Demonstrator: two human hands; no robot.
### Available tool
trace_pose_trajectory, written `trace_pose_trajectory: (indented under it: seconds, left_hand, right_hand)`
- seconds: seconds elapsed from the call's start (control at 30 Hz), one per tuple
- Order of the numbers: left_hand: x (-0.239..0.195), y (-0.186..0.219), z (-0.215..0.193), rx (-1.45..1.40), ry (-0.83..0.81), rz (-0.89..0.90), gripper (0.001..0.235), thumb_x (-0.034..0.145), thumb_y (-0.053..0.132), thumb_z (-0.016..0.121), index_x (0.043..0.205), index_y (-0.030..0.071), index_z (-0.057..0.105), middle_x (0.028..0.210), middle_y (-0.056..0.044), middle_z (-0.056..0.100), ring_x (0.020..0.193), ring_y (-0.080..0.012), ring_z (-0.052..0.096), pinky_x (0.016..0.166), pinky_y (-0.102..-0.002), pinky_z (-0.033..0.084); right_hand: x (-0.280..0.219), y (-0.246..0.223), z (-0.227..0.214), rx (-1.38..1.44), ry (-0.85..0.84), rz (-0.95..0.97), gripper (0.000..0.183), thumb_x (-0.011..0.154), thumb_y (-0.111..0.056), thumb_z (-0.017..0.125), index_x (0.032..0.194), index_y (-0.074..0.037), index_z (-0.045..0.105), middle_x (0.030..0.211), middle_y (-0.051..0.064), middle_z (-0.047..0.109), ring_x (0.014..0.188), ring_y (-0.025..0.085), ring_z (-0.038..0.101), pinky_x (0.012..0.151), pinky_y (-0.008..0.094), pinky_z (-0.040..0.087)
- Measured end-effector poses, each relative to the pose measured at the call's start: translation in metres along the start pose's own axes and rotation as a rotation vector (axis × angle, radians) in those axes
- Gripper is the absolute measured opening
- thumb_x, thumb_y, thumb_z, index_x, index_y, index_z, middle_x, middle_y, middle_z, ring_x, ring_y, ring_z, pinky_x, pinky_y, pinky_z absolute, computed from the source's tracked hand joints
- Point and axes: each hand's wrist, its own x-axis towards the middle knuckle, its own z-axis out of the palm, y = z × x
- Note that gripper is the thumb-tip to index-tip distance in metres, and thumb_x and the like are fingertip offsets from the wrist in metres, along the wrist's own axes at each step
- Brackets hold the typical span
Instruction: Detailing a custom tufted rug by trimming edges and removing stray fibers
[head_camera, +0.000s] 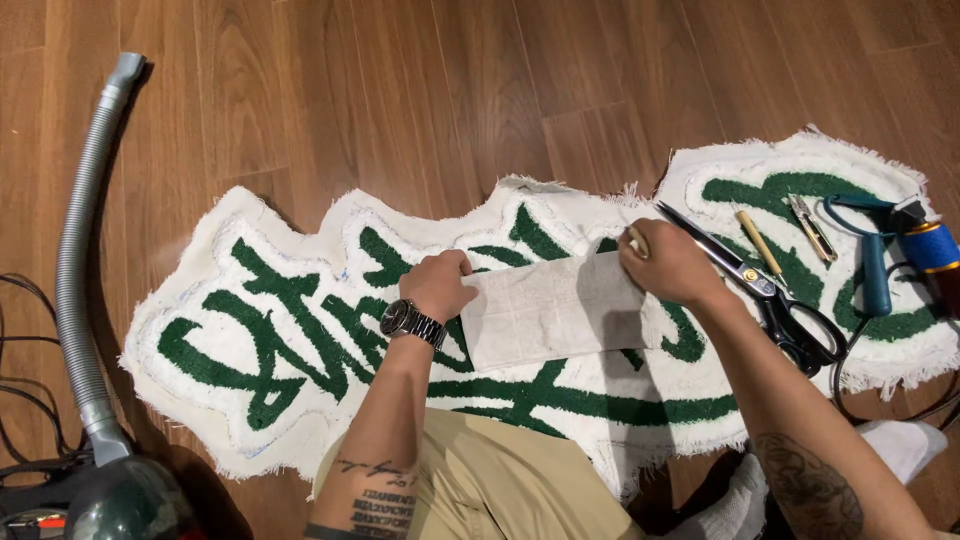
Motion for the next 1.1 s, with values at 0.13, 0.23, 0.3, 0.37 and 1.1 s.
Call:
trace_pose_trajectory:
  seconds: [0.13, 0.23, 0.3, 0.37, 1.1]
  left_hand:
    - [-0.014, 0.019, -0.014, -0.09, 0.166, 0.05, 0.039, 0.091, 0.025, 0.08, 0.121, 0.003, 0.068, 0.117, -0.021, 0.074, 0.113, -0.0394, 0.072, 0.09, -0.054, 0.06]
    - [-0.011, 0.024, -0.02, -0.117, 0.144, 0.022, 0.038, 0.091, 0.03, 0.078, 0.121, 0.009, 0.067, 0.117, -0.015, 0.074, 0.113, -0.0352, 0.072, 0.091, -0.051, 0.059]
    - [-0.003, 0.019, -0.019, -0.116, 0.146, -0.008, 0.036, 0.092, 0.032, 0.076, 0.121, 0.013, 0.067, 0.114, -0.013, 0.075, 0.111, -0.0339, 0.073, 0.09, -0.051, 0.059]
    - [0.0, 0.018, -0.019, -0.111, 0.151, -0.033, 0.034, 0.094, 0.034, 0.073, 0.122, 0.017, 0.067, 0.112, -0.01, 0.075, 0.109, -0.0325, 0.073, 0.09, -0.05, 0.059]
    - [-0.009, 0.045, -0.014, -0.179, -0.036, 0.184, 0.04, 0.092, 0.027, 0.074, 0.128, 0.009, 0.068, 0.104, -0.013, 0.073, 0.11, -0.0364, 0.072, 0.093, -0.051, 0.057]
  right_hand:
    - [-0.004, -0.04, 0.018, 0.175, -0.11, 0.06, 0.035, 0.094, -0.035, 0.067, 0.117, -0.009, 0.075, 0.092, 0.019, 0.072, 0.091, 0.04, 0.072, 0.081, 0.052, 0.054]
    - [0.009, -0.055, 0.033, 0.209, -0.169, 0.082, 0.042, 0.091, -0.042, 0.069, 0.12, -0.011, 0.075, 0.096, 0.02, 0.072, 0.096, 0.041, 0.072, 0.085, 0.053, 0.054]
    - [0.007, -0.074, 0.04, 0.247, -0.181, 0.073, 0.041, 0.091, -0.039, 0.07, 0.119, -0.01, 0.075, 0.095, 0.019, 0.071, 0.095, 0.041, 0.072, 0.085, 0.053, 0.054]
    - [0.007, -0.087, 0.044, 0.287, -0.187, 0.062, 0.039, 0.091, -0.036, 0.071, 0.119, -0.009, 0.076, 0.094, 0.017, 0.071, 0.093, 0.041, 0.071, 0.085, 0.053, 0.053]
    - [-0.013, 0.023, -0.016, 0.348, -0.134, 0.215, 0.038, 0.102, -0.025, 0.046, 0.112, -0.001, 0.074, 0.078, 0.022, 0.073, 0.075, 0.035, 0.069, 0.071, 0.049, 0.052]
